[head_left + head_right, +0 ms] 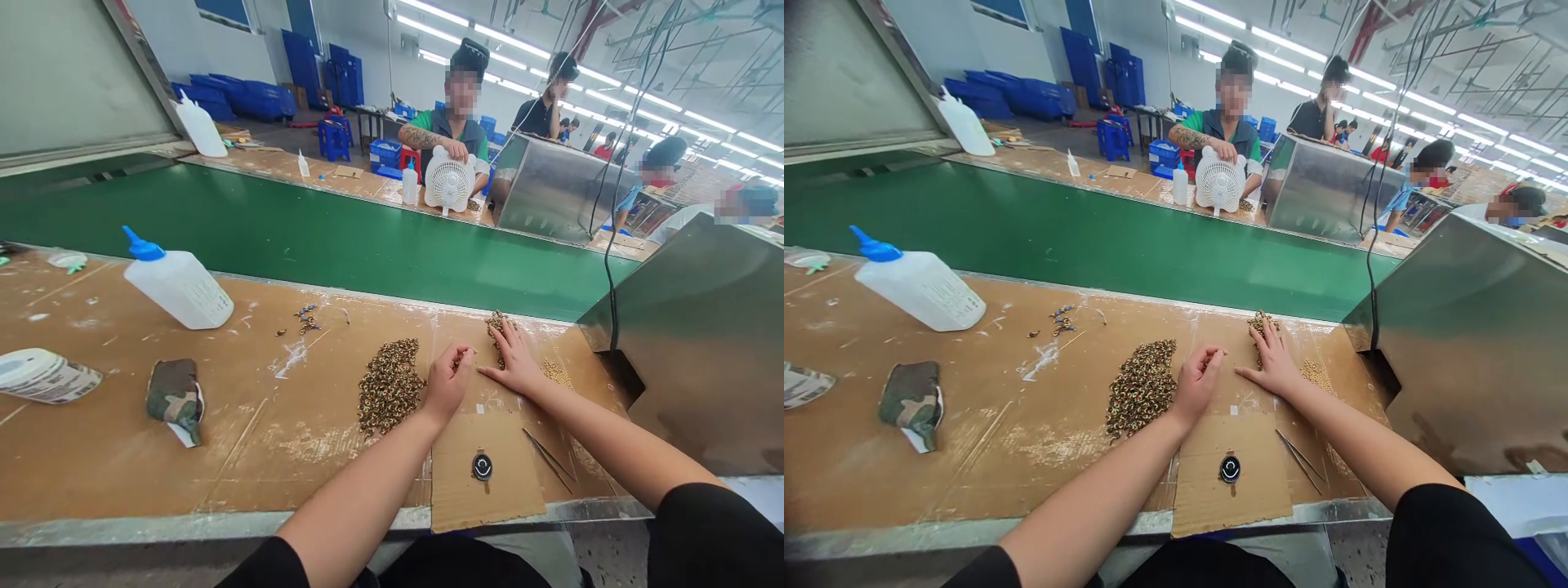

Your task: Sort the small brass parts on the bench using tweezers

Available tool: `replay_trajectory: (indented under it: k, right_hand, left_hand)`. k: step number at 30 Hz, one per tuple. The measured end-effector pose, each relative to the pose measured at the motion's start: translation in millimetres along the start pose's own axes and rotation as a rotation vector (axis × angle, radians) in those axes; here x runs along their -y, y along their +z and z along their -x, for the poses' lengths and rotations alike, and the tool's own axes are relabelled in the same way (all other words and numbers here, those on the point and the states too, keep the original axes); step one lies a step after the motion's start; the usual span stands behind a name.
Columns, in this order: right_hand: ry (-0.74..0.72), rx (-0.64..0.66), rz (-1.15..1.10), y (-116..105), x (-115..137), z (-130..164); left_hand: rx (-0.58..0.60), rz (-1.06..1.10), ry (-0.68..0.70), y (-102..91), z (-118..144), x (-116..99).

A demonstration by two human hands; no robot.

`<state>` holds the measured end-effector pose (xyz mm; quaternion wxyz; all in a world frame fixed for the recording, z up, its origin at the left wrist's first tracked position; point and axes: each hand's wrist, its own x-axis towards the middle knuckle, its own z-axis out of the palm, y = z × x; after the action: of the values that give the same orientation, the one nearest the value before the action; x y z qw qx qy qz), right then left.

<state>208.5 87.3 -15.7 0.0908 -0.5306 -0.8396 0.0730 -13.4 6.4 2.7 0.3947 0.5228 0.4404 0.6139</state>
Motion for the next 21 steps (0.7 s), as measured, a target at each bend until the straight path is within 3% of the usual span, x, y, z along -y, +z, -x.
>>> replay_trajectory:
  k: [5,9,13,17,19,21]
  right_hand:
    - [-0.018,-0.041,0.065,-2.0,-17.0,-32.2]
    - [0.07,-0.075,0.059,8.4,-38.4,-77.7]
    - [0.188,-0.187,0.003,10.1,-57.1,-171.2]
    - [0.233,-0.319,-0.053,-17.0,-64.3,-278.3]
    - [0.288,-0.415,-0.079,-34.3,-68.7,-308.4]
    - [0.341,-0.475,-0.108,-47.0,-77.9,-316.3]
  left_hand:
    - [0.033,0.013,-0.058,1.8,8.0,-2.0]
    - [0.055,-0.007,-0.123,3.4,11.8,-2.2]
    - [0.134,-0.103,-0.088,3.2,12.1,2.0]
    - [0.159,-0.212,0.028,0.0,11.7,10.1]
    - [0.155,-0.229,0.062,-0.9,11.6,11.8]
    - [0.162,-0.225,0.09,-0.3,11.4,11.2]
